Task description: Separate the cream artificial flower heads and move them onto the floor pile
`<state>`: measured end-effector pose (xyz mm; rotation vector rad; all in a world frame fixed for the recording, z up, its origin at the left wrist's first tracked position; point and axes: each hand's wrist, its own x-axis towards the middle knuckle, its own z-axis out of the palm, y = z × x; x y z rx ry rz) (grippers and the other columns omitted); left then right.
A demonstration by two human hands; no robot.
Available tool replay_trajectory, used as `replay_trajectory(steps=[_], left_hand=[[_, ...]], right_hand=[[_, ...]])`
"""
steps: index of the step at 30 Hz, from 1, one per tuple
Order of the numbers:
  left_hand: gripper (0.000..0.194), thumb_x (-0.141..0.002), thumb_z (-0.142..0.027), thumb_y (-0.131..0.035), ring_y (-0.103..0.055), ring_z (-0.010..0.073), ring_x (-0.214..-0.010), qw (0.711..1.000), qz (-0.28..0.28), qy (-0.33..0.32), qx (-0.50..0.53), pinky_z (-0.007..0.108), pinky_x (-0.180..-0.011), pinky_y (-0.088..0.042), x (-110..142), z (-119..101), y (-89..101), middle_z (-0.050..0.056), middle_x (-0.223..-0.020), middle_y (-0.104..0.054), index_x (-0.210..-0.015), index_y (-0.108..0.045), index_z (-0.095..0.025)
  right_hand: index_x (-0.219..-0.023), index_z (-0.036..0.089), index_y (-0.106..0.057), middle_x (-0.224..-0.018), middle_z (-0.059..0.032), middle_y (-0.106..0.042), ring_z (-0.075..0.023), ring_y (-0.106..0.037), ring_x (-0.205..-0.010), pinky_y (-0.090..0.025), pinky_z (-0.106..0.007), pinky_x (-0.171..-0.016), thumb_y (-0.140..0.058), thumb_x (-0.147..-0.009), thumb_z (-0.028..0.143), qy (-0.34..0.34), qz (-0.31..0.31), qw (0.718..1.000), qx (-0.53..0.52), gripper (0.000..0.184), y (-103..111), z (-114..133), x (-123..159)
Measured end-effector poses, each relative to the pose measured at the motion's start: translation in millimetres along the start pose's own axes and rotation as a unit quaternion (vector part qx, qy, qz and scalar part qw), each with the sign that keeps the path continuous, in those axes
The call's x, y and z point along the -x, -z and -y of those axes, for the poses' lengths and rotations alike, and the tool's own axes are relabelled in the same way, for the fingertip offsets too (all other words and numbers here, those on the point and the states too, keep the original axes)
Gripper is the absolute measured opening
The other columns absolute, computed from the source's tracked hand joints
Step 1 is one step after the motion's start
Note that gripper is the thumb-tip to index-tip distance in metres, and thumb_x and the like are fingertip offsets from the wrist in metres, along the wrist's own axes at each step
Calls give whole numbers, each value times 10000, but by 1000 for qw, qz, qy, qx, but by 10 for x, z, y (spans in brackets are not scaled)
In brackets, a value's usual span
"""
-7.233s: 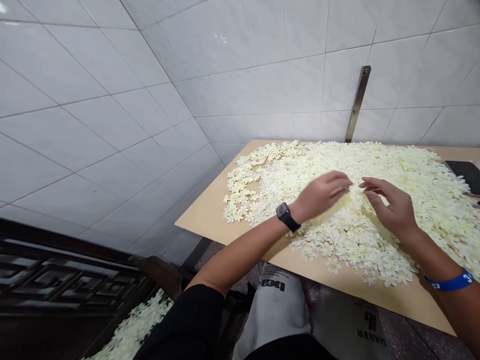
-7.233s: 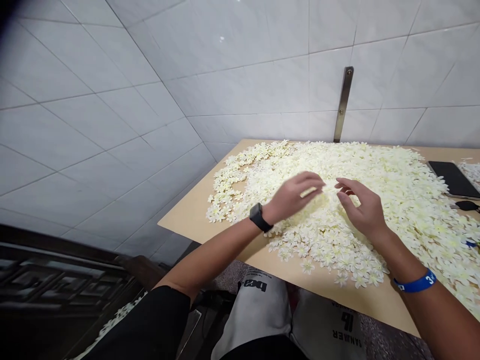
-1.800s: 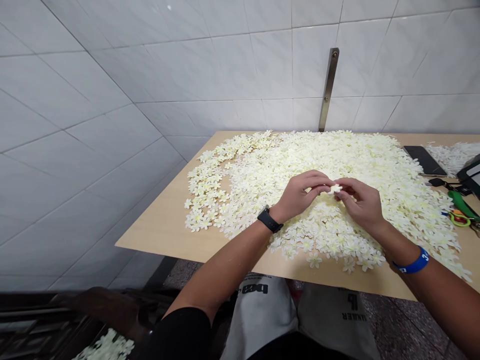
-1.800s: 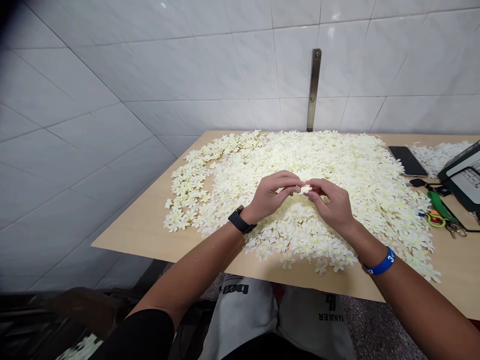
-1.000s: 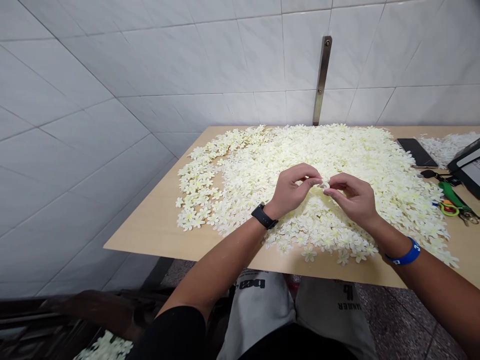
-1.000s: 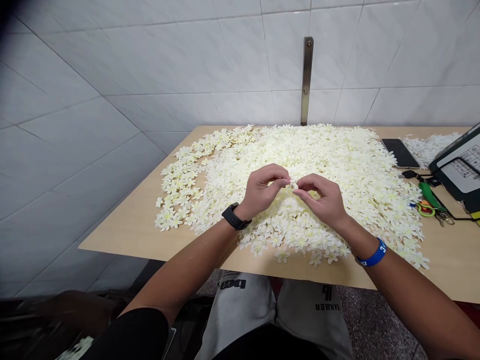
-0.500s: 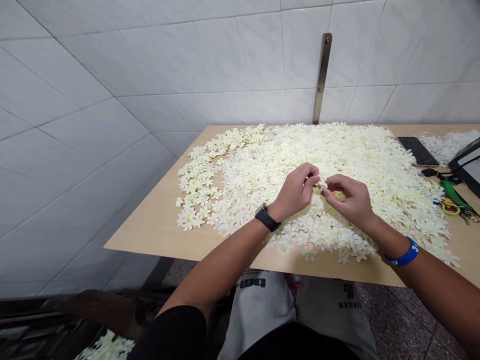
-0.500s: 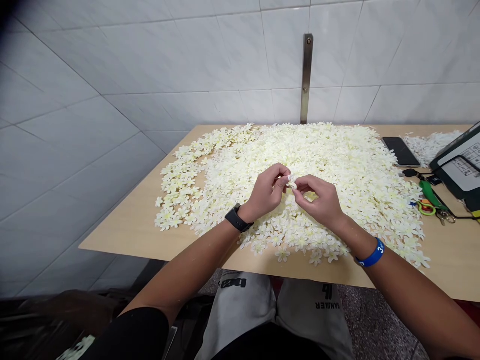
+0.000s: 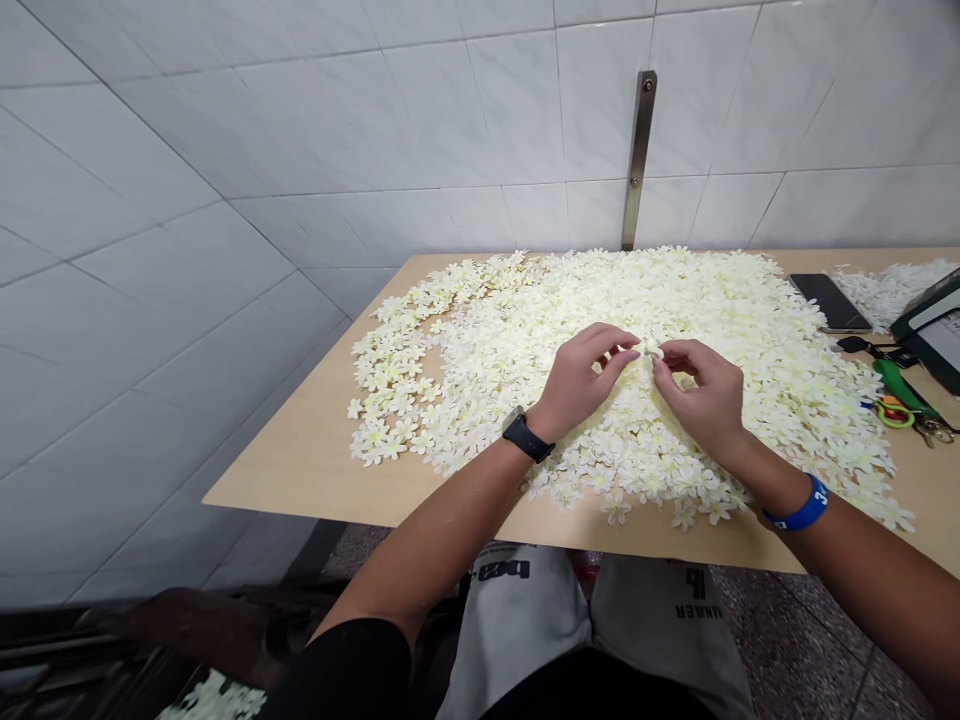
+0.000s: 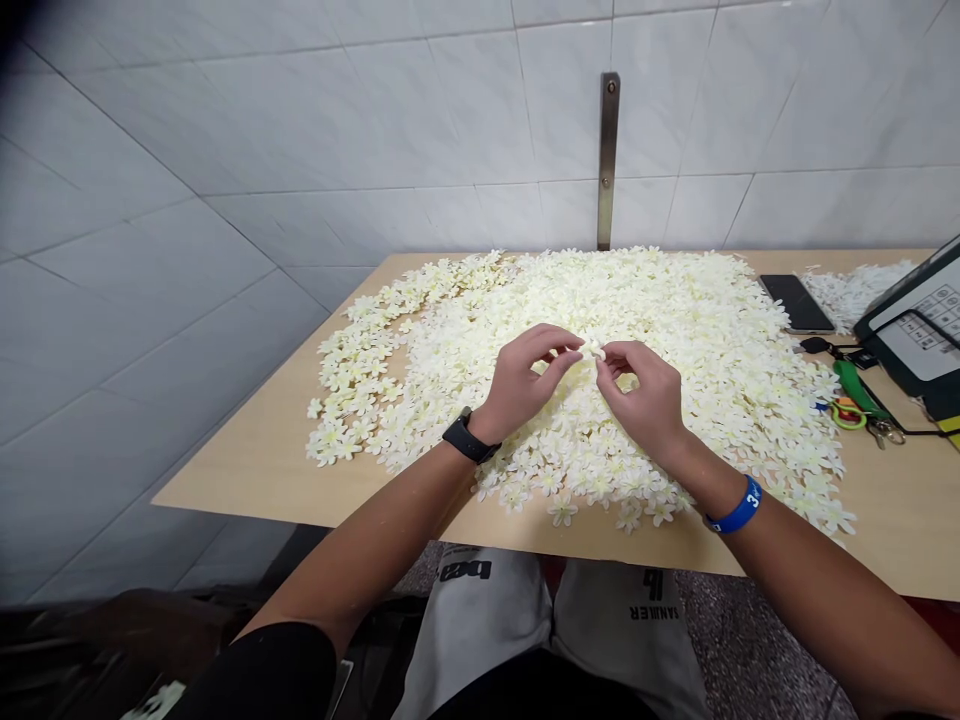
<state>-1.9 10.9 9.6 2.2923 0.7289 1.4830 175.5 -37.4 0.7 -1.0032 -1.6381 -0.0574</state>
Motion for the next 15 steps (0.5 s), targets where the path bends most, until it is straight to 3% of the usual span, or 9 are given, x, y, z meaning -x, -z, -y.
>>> replay_trajectory(steps=[4, 15], left_hand=[[75, -937, -229, -680, -698, 132, -889, 999, -19, -13, 38, 268, -786, -569, 12, -15, -29, 40, -949, -759, -952, -749, -203], [150, -951, -250, -646, -638, 129, -779, 998, 12, 4, 60, 263, -689, -503, -23, -18, 45, 22, -815, -707, -817, -672, -189]], right_hand=[[-922, 211, -661, -801, -27, -725, -144, -682, -680, -598, -272, -632, -671, -919, 179, 56, 33, 998, -10, 34, 13, 30, -14], [-869, 219, -665, -803, -30, -724, -151, -673, -678, -601, -286, -642, -725, -902, 275, 3, 63, 995, -77, 88, 29, -39, -12]])
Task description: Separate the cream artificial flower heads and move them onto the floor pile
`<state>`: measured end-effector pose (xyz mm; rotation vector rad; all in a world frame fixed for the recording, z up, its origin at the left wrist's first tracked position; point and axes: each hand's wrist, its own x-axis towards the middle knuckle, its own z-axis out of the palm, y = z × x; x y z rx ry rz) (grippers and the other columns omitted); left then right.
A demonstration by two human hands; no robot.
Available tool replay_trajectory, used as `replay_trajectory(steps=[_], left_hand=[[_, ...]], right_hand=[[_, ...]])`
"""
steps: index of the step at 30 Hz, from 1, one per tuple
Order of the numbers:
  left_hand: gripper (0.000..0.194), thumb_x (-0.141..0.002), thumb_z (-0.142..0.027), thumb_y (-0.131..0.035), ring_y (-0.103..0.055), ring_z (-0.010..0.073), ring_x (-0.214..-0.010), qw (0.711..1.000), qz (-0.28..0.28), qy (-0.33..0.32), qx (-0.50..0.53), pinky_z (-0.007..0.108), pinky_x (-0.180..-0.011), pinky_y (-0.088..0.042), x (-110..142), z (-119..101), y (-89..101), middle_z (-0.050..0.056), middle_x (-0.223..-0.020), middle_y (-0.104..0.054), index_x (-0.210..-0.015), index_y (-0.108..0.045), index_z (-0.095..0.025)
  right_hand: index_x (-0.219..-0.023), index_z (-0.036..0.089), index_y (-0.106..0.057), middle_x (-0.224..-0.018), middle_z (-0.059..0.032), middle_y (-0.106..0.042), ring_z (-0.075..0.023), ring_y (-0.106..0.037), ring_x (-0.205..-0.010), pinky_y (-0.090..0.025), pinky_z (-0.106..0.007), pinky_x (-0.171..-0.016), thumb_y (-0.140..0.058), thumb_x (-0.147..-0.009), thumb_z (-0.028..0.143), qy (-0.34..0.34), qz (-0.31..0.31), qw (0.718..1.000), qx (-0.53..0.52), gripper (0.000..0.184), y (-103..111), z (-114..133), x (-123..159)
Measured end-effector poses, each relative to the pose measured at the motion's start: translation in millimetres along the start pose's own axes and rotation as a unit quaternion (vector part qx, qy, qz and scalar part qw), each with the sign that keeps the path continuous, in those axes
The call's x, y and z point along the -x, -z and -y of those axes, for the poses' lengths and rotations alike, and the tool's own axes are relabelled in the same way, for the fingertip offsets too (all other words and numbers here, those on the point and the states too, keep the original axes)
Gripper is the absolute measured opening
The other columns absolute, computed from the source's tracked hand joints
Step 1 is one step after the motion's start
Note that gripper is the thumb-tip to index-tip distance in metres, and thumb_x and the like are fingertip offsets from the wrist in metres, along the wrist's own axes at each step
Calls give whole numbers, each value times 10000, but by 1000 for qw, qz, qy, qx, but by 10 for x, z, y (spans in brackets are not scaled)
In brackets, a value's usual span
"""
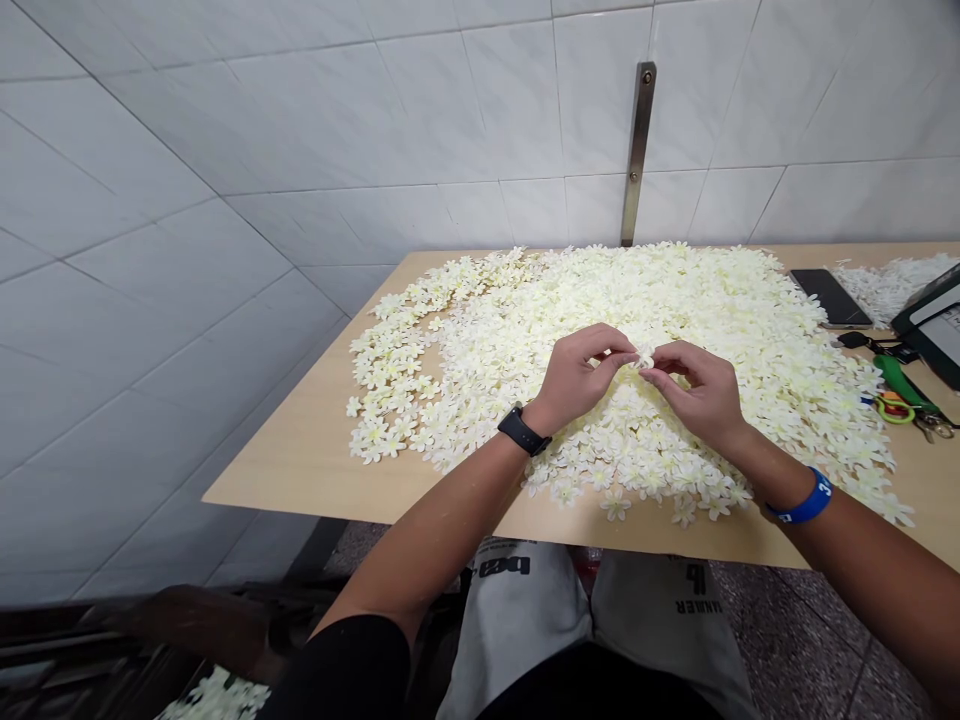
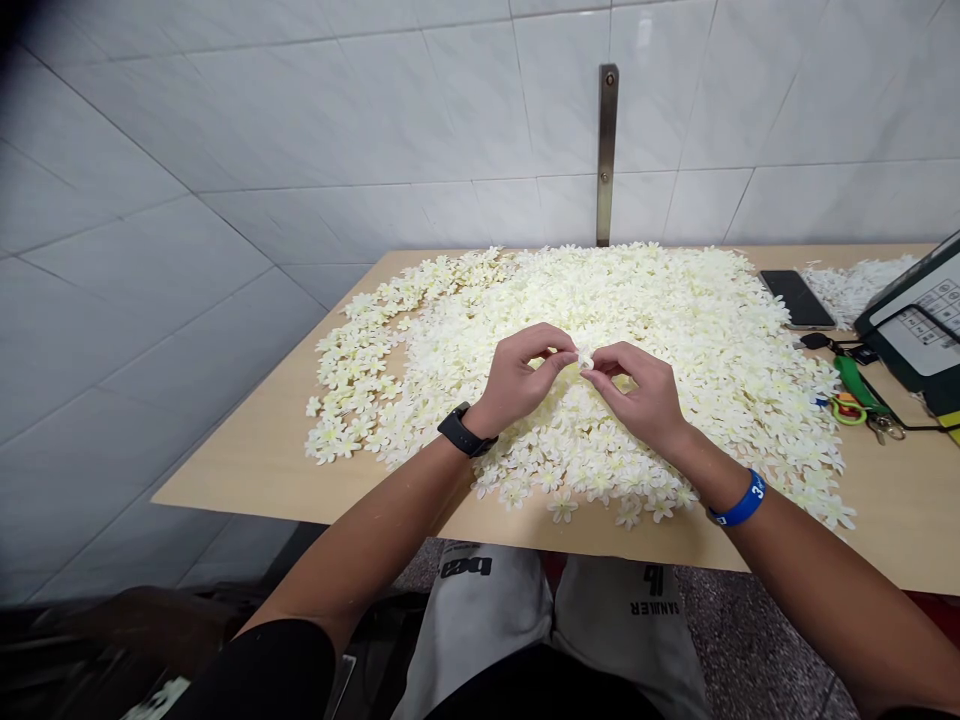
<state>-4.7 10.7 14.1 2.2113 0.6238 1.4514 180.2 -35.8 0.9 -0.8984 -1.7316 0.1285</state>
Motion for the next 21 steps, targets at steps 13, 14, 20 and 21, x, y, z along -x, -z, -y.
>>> replay_trajectory(steps=[13, 14, 20, 21], left_hand=[[375, -1023, -434, -494, -476, 125, -668, 985, -44, 133, -105, 278, -614, -382, -27, 31, 70, -2, -709, -527, -736, -469, -195], [321, -1004, -435, -539, -517, 130, -721, 983, -43, 132, -117, 272, -631, -407, -27, 37, 69, 13, -786, -584, -793, -522, -194], [189, -996, -347, -578, -616, 122, -792, 996, -19, 52, -73, 238, -641, -482, 27, 5, -42, 45, -913, -695, -930, -661, -191], [175, -984, -344, -604, -631, 119, -793, 997, -16, 44, -53, 232, -638, -493, 38, -6, -64, 47, -930, -711, -945, -681, -192]], right_hand=[[-830, 212, -637, -747, -5, -681, -142, -636, -642, -568, -285, -621, -656, -857, 171, -55, -47, 997, 34, 52, 13, 18, -19], [-829, 212, -634, -747, -4, -681, -142, -634, -638, -567, -287, -622, -658, -856, 178, -59, -54, 996, 41, 50, 11, 20, -21], [-810, 224, -602, -698, 0, -654, -148, -608, -602, -543, -292, -585, -634, -865, 191, -42, -61, 993, 87, 71, 6, 18, -28], [-817, 225, -603, -709, -5, -657, -151, -609, -610, -539, -295, -586, -630, -872, 193, -29, -52, 994, 88, 69, 6, 15, -26]])
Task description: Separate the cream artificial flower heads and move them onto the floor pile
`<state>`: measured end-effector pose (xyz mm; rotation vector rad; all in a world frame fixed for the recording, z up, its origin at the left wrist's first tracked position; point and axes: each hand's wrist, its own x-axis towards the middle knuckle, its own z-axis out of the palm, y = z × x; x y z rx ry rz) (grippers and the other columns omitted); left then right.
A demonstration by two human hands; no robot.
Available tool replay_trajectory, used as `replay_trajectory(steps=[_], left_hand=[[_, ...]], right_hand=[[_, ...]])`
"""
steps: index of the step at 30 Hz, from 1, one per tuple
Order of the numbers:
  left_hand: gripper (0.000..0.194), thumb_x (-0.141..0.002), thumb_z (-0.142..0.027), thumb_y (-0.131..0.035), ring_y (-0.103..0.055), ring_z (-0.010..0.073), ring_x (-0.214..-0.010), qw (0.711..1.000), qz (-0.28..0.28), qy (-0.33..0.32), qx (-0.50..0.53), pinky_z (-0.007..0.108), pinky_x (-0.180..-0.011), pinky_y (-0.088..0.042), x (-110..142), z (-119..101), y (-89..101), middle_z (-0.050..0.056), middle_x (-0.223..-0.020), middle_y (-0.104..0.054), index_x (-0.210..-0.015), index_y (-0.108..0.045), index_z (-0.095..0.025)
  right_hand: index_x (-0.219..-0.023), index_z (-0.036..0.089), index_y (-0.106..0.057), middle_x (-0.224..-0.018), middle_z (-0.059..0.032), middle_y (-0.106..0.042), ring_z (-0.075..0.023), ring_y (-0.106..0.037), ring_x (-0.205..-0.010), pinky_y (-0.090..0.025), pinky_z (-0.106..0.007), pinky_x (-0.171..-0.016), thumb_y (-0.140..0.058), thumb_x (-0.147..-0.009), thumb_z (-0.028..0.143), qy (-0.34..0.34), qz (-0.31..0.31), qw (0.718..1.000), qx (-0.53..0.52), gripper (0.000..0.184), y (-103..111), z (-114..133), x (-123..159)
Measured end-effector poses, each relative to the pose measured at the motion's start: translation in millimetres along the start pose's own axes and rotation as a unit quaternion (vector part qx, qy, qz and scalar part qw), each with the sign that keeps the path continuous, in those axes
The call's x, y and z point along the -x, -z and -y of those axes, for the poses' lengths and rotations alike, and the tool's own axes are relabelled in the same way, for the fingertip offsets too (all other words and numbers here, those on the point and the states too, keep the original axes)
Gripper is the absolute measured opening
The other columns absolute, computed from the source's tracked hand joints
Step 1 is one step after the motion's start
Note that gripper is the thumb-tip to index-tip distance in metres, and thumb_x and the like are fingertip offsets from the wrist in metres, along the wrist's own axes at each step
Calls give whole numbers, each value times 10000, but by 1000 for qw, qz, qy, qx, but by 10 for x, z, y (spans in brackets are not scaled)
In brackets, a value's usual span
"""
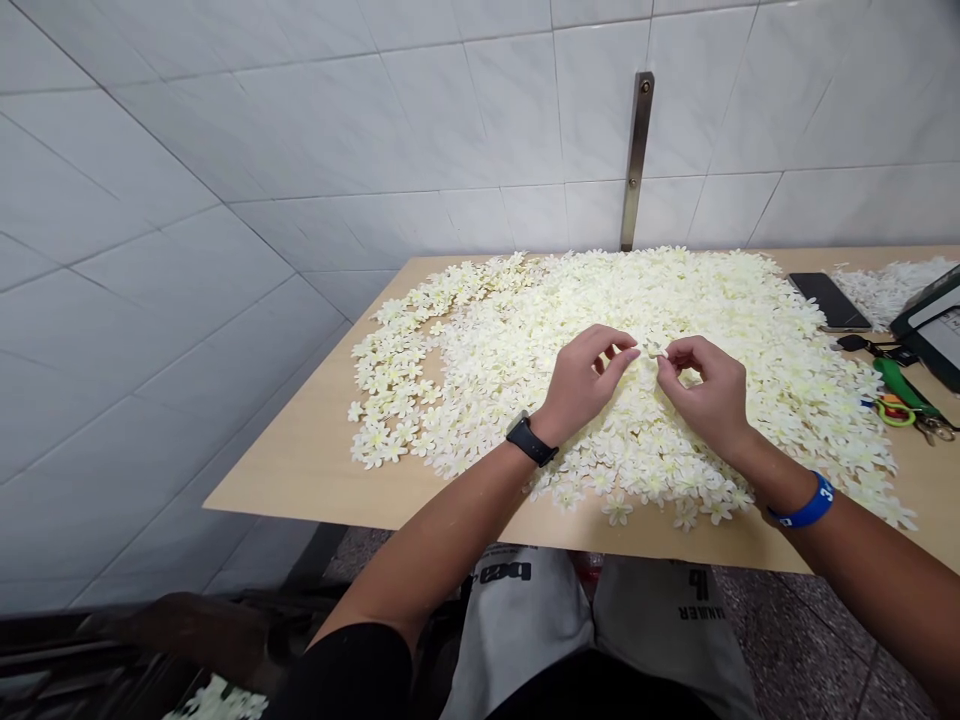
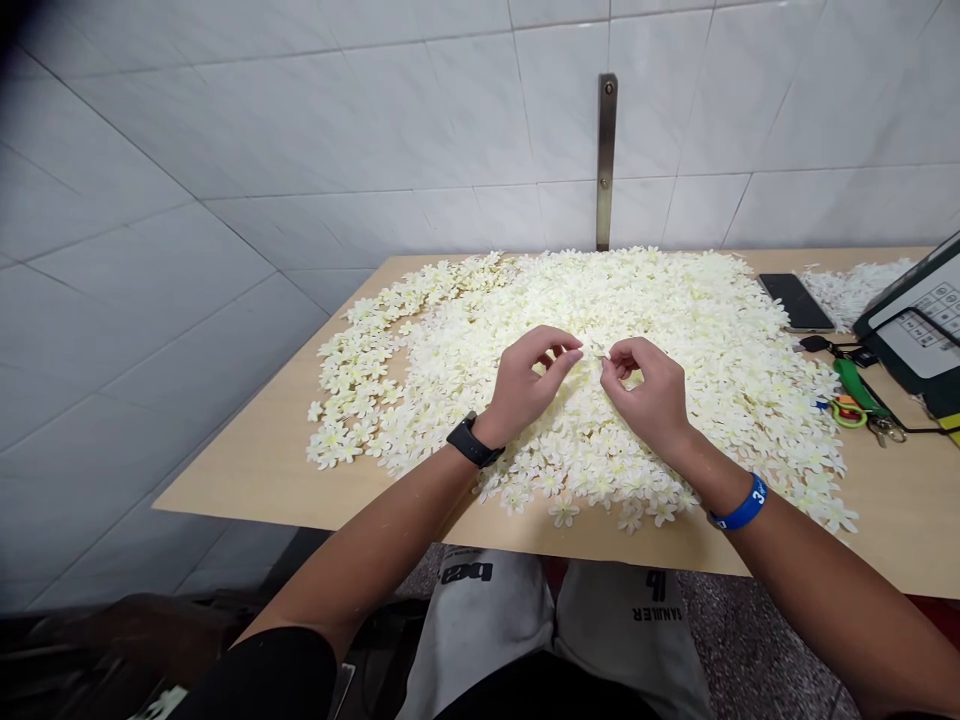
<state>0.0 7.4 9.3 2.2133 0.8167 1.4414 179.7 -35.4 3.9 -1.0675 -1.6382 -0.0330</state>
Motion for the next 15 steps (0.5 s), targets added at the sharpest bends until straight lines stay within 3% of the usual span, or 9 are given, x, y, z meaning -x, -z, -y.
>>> replay_trajectory(steps=[5, 11, 15], left_hand=[[141, -958, -305, -653, -691, 139, -853, 999, -15, -12, 33, 258, -692, -541, 30, -15, -50, 43, -911, -761, -916, -743, -205], [166, -964, -308, -642, -663, 123, -799, 999, 2, -19, 30, 247, -660, -524, 16, -12, -27, 32, -854, -745, -870, -722, -197], [121, -952, -293, -657, -660, 110, -787, 999, 17, -5, 47, 208, -617, -517, 17, -16, -45, 40, -899, -738, -926, -708, -187]], right_hand=[[-874, 226, -620, -757, -20, -674, -155, -625, -642, -536, -300, -608, -661, -917, 268, 53, 43, 998, -17, 73, -1, -12, 14], [-828, 224, -655, -745, -36, -709, -166, -646, -630, -559, -309, -603, -720, -906, 450, 44, 33, 996, -66, 248, 0, -23, -2], [-795, 221, -661, -717, -24, -703, -157, -638, -610, -557, -298, -591, -753, -873, 476, 34, 20, 996, -79, 282, -4, -23, -5]])
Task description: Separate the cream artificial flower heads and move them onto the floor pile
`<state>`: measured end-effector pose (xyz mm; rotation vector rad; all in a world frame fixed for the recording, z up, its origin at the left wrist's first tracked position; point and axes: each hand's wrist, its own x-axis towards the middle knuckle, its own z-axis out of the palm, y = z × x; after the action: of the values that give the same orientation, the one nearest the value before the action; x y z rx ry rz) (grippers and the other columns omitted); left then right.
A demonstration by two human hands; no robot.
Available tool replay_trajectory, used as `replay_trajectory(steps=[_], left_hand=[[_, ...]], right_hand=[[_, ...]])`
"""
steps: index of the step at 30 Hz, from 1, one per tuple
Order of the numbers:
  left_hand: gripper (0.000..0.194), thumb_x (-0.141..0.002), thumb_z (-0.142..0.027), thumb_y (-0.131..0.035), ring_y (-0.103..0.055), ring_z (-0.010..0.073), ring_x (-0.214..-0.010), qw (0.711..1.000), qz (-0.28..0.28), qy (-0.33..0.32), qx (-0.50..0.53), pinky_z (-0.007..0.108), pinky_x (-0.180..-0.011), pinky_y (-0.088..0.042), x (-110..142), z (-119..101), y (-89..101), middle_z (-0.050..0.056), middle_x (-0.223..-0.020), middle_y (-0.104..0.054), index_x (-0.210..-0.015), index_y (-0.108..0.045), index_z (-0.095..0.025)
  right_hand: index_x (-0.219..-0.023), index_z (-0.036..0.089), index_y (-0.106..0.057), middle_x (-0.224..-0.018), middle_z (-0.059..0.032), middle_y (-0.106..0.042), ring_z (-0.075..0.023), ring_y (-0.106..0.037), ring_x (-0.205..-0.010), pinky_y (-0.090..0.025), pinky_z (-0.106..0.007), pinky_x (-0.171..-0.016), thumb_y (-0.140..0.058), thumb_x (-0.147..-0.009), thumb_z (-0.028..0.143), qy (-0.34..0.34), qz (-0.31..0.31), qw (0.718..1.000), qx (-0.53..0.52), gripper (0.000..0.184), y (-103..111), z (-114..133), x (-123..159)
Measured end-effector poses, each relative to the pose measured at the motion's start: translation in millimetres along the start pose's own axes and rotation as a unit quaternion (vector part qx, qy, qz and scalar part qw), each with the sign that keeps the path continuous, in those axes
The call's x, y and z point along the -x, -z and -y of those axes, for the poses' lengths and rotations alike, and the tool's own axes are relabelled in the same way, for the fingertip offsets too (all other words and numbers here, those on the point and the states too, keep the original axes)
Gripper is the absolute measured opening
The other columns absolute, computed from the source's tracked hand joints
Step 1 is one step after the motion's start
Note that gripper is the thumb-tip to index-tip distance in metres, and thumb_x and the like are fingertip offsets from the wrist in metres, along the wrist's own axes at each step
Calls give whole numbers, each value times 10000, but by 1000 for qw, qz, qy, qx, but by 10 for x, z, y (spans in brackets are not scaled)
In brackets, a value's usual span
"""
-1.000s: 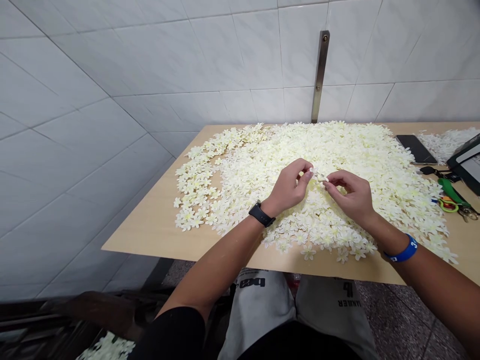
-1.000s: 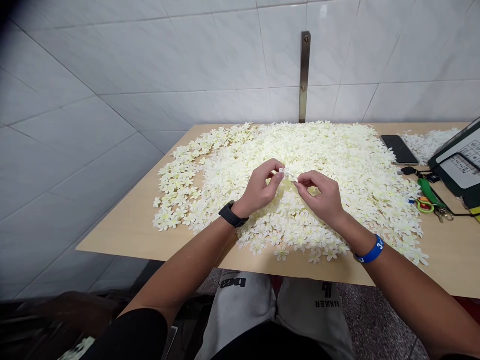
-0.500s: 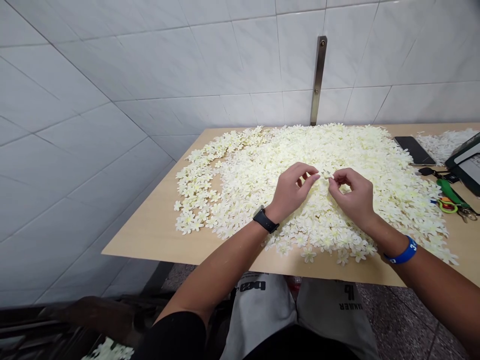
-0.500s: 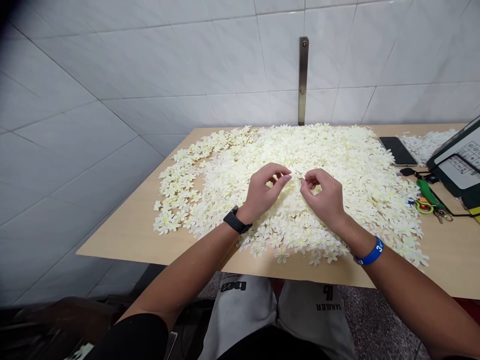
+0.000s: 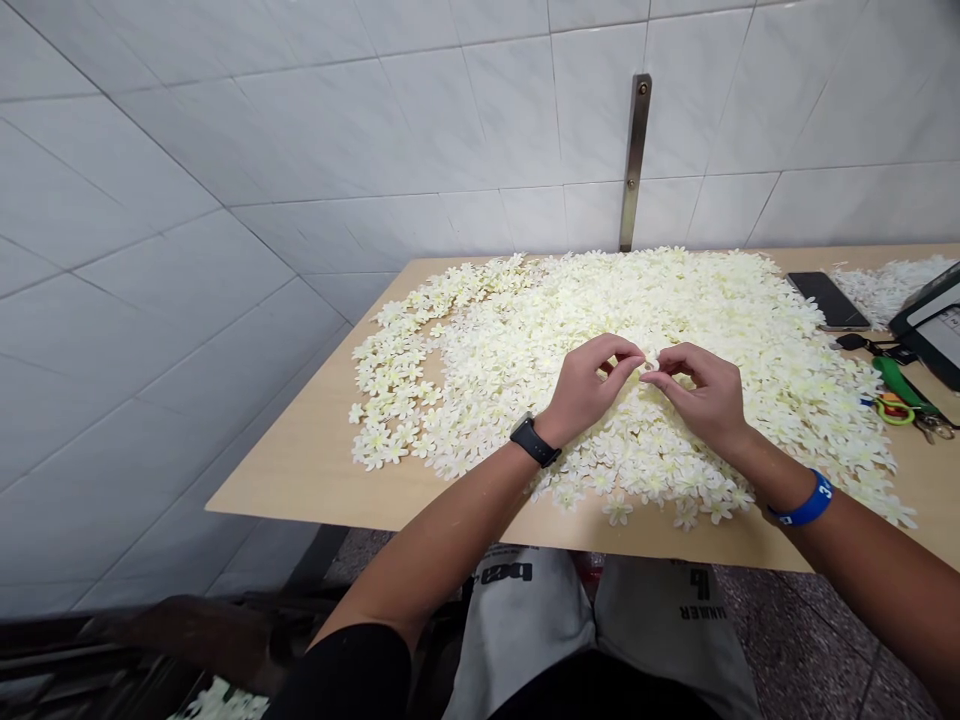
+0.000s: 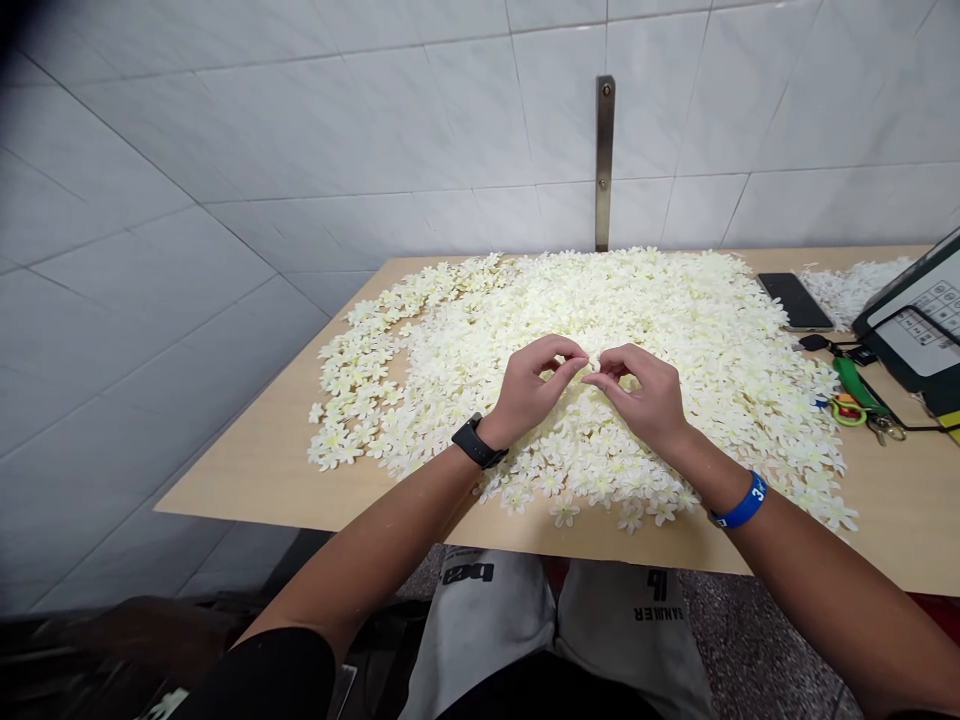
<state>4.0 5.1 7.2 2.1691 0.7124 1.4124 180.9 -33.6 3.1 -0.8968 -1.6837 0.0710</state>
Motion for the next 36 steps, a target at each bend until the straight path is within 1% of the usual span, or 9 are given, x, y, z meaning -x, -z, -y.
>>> replay_trajectory(steps=[3, 6, 11, 18, 22, 25, 28, 31, 36], left_hand=[[77, -930, -256, -689, -692, 122, -821, 1000, -11, -2, 17, 241, -699, -558, 13, 20, -24, 39, -934, -763, -944, -739, -200], [92, -920, -224, -696, -706, 139, -817, 999, -22, -14, 24, 289, -766, -572, 21, 35, -29, 28, -864, -774, -856, -759, -207], [139, -928, -229, -679, -685, 135, -775, 999, -21, -19, 40, 294, -746, -553, 8, 12, 14, 22, -828, -759, -801, -730, -203], [281, -1018, -411, -501, -577, 140, -751, 1000, 4, -5, -18, 276, -650, -466, -3, 26, 37, 39, -827, -640, -858, -576, -193], [355, -1041, -412, -447, -508, 120, -669, 998, -26, 44, -36, 268, -623, -421, -20, 52, 62, 3, -721, -551, -768, -504, -193], [292, -1006, -430, -537, -561, 131, -741, 994, -43, 65, -74, 257, -634, -446, -34, 71, 82, 24, -817, -621, -836, -566, -195], [228, -996, -410, -565, -605, 147, -853, 994, -42, 37, -92, 258, -682, -488, -31, 64, 70, 58, -957, -674, -945, -623, -195], [250, -989, -398, -587, -623, 134, -811, 999, -28, 16, -41, 245, -660, -501, -15, 17, 34, 46, -871, -688, -867, -650, -189], [85, -924, -282, -702, -693, 128, -852, 999, -15, -9, 28, 264, -746, -563, 3, -27, -7, 39, -947, -759, -929, -751, -213]], right_hand=[[-797, 222, -671, -722, -29, -711, -160, -640, -617, -559, -305, -600, -751, -874, 482, -7, 4, 1000, 2, 283, -3, 17, 3], [-784, 224, -674, -711, -25, -709, -158, -638, -606, -556, -303, -593, -757, -869, 478, -8, 13, 1000, -6, 281, -3, 33, 7], [-769, 225, -668, -707, -15, -697, -157, -635, -603, -551, -299, -594, -779, -855, 446, -21, 16, 999, -26, 262, 8, 21, 14], [-792, 227, -658, -709, -19, -692, -157, -620, -608, -538, -301, -584, -751, -876, 423, -27, 33, 999, -26, 233, 19, 23, 20], [-801, 224, -655, -700, -10, -676, -150, -611, -605, -530, -299, -591, -717, -895, 329, -18, 21, 999, -20, 154, 27, 9, 20], [-811, 225, -654, -711, -10, -676, -151, -614, -616, -533, -300, -599, -712, -899, 323, -38, -1, 999, -6, 143, 26, -10, 21], [-811, 223, -655, -709, -11, -674, -152, -612, -612, -540, -302, -599, -735, -889, 384, -59, -15, 998, 3, 196, 17, -23, 24], [-805, 219, -660, -716, -14, -685, -154, -621, -614, -546, -303, -598, -779, -850, 450, -62, -12, 998, -11, 264, 13, -21, 18], [-782, 223, -671, -704, -13, -697, -152, -627, -604, -554, -303, -609, -793, -842, 448, -21, 20, 999, -27, 263, 21, -2, 4]])
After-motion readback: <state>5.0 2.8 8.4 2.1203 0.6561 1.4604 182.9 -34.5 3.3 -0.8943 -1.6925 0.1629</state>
